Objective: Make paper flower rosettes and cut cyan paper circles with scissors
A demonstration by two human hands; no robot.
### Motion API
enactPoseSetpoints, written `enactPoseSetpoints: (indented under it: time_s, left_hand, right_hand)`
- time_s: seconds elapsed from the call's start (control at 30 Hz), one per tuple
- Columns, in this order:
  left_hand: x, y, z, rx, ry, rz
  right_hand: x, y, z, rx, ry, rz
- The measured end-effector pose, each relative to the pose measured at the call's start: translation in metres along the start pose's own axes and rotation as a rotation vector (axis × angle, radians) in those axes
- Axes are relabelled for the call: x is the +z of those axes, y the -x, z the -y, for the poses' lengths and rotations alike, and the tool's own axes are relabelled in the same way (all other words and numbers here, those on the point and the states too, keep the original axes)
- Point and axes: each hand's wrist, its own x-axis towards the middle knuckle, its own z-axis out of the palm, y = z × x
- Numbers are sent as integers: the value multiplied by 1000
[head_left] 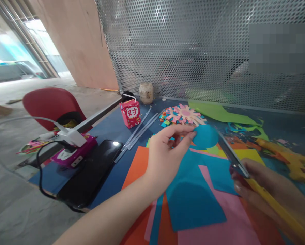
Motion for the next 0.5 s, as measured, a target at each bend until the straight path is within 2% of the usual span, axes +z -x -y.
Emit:
enactPoseSetpoints:
  time_s: [0.13,0.33,0.5]
  left_hand:
    - [1,0,0,57,-45,3]
    - [-1,-1,-1,66,-78,-9]
    - [-1,-1,1,-4,55,11]
  right_hand:
    - [-1,-1,-6,-55,-29,41]
    - [-14,-5,-3,-340,336,-54]
    - [-13,-8,3,-454,438,-50]
